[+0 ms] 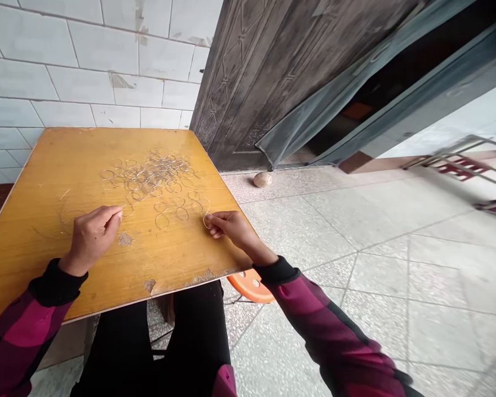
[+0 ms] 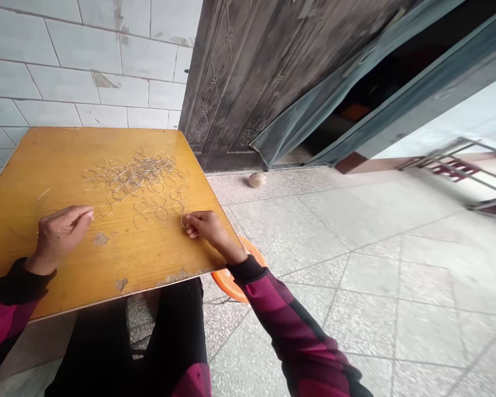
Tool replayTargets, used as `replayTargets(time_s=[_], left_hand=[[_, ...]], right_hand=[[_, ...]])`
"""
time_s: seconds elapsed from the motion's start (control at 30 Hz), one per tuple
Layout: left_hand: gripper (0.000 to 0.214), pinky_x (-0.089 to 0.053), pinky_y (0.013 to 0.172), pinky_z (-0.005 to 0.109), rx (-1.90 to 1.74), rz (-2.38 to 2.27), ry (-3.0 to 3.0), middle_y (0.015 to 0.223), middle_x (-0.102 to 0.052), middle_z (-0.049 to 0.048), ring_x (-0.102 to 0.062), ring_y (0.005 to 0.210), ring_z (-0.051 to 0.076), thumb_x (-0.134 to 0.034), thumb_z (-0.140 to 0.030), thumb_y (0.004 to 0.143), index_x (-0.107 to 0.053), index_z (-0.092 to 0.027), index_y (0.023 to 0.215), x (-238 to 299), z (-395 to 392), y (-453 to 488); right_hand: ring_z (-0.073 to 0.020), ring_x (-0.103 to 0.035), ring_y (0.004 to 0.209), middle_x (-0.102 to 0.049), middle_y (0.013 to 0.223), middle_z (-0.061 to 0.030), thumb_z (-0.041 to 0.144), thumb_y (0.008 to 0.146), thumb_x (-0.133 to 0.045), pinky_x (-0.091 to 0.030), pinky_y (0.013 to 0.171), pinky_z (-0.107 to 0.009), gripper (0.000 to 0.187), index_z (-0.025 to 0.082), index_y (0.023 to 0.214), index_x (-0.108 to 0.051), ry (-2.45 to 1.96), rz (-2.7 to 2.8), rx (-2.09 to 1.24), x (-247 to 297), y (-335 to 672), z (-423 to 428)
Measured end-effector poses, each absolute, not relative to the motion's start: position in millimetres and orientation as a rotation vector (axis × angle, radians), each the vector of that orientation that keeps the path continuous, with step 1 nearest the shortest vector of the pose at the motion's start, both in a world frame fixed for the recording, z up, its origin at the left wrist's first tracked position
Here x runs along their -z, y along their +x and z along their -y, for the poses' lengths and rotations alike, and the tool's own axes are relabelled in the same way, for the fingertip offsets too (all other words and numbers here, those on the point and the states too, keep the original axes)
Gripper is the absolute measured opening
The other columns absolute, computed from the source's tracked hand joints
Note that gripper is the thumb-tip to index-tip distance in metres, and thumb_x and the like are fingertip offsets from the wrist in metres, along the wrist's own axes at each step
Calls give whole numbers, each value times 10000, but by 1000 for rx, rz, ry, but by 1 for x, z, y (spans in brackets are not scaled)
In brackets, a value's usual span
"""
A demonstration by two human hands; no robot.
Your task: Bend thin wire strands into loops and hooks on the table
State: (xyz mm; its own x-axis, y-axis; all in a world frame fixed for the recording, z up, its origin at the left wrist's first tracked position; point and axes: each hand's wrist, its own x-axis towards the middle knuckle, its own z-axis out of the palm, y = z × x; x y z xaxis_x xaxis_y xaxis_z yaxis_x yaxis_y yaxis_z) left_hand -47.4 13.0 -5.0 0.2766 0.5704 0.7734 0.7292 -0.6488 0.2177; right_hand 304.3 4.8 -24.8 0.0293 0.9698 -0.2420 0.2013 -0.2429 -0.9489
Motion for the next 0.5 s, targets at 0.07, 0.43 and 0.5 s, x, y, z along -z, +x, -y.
replayTargets(time_s=[0.07,0.43,0.5], left_hand=[[121,-486,600,232,1289,1203,-2376,795,-756,40,-701,659,159,-574,-159,864,-687,-181,904,6,-13,-48],[129,-488,595,254,1261,1199,-2406,815,-759,41,-708,673,179,-569,-167,865,-679,-207,919,7,-14,-51],[137,-492,601,256,1269,1208,-2412,826,-762,39,-711,683,180,-568,-169,863,-681,-217,923,7,-15,-51]], right_hand=[[-86,-571,438,-619,506,-15,418,713,-756,-495,444,-189,329,121,612,-655,-1610,1209,-1231,28,314,-3],[-106,-622,439,-636,500,-4,115,794,-669,-534,436,-177,15,119,805,-678,-1764,1108,-1054,27,319,-40],[-114,-637,457,-650,533,-6,113,782,-674,-550,454,-188,82,116,864,-675,-1758,1119,-1022,29,318,-41]])
